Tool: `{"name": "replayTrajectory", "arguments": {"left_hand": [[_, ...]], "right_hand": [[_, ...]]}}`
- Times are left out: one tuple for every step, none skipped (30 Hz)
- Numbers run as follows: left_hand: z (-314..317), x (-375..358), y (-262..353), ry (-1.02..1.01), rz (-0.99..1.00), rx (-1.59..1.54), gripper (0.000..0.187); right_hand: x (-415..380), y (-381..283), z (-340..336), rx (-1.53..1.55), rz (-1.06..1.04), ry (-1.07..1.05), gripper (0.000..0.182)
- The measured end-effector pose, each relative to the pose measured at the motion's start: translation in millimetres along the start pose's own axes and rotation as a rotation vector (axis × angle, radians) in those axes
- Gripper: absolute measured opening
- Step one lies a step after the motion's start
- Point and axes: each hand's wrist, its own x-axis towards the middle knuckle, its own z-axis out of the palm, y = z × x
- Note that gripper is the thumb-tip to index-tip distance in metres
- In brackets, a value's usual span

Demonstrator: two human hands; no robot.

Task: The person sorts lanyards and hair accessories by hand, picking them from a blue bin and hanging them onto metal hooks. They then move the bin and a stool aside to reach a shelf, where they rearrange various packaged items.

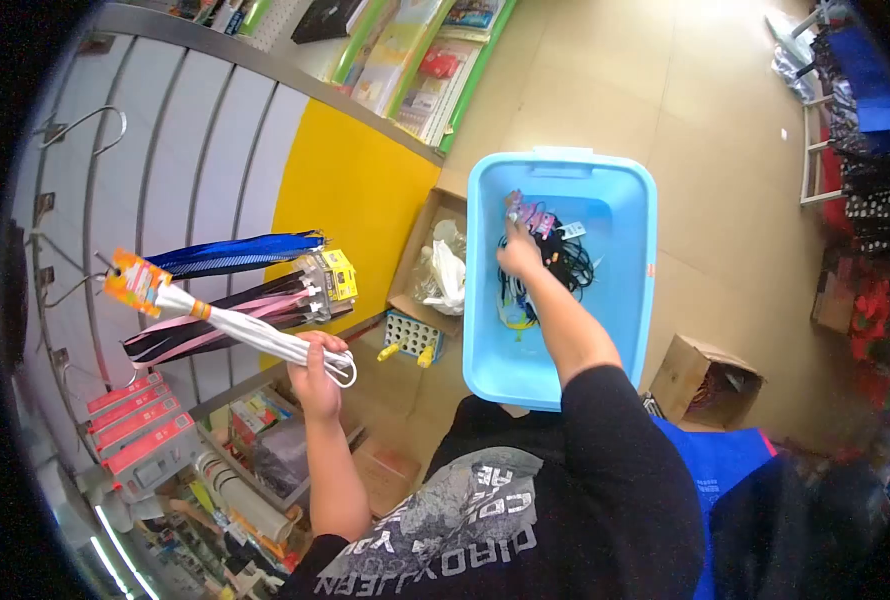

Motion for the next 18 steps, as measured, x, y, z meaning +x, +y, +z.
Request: {"name": "replayTrajectory", "arguments": {"left_hand": [[1, -1, 0, -0.013, -0.003, 0.031, 0.01], [4, -2, 0, -0.012, 0.003, 0.034, 0.011], [4, -2, -1, -0.012, 0.012, 0.019, 0.011], [2, -2, -2, -0.037, 0.004, 0.039, 0.012], [2, -2, -2, -0.06, -0.003, 0.059, 0.012], [6, -3, 1, -0.042, -0.007, 0.064, 0.015], [7, -4, 3, -0.037, 0.001, 0.049, 0.015], [6, -5, 4, -0.045, -0.013, 0.082, 0.016], [6, -6, 6, -0.052, -0.025, 0.114, 0.018], [8, -8, 10, -0.057, -0.026, 0.128, 0.021], [5, -12, 6, -0.044, -0.015, 0.114, 0.021], [-1, -12, -7, -0.099, -0.011, 0.112, 0.018], [-8, -8, -14, -0.143, 0.006, 0.115, 0.015], [-13, -7, -22, -0.18, 0.016, 0.14, 0.017], [-6, -12, -5, -0.166, 0.007, 0.123, 0.018], [-8, -11, -7, -0.175, 0.024, 0.132, 0.017], [-11, -10, -13, -0.19, 0.035, 0.141, 0.016], [-12, -11, -13, -0.155, 0.055, 0.131, 0.016]], "right_hand": [[-25, -27, -35, -0.056, 0.008, -0.034, 0.067], [-43, -39, -55, -0.057, -0.028, -0.007, 0.066], [-60, -46, -69, -0.058, -0.063, 0.018, 0.064], [-75, -49, -80, -0.048, -0.164, 0.104, 0.061], [-89, -53, -91, -0.038, -0.267, 0.189, 0.057], [-103, -66, -109, 0.139, -0.286, 0.241, 0.052], [-115, -75, -123, 0.126, -0.299, 0.245, 0.052], [-128, -82, -135, 0.194, -0.353, 0.304, 0.049], [-140, -92, -149, 0.264, -0.41, 0.364, 0.045], [-152, -111, -166, 0.272, -0.484, 0.46, 0.039], [-163, -130, -185, 0.25, -0.547, 0.538, 0.034], [-171, -143, -195, 0.268, -0.574, 0.603, 0.03], [-176, -157, -203, 0.298, -0.615, 0.665, 0.027], [-180, -172, -211, 0.296, -0.679, 0.704, 0.024], [-182, -188, -216, 0.3, -0.746, 0.738, 0.022], [-183, -208, -219, 0.342, -0.787, 0.743, 0.021], [-181, -228, -221, 0.353, -0.831, 0.723, 0.021], [-181, -247, -222, 0.366, -0.915, 0.73, 0.021]]}}
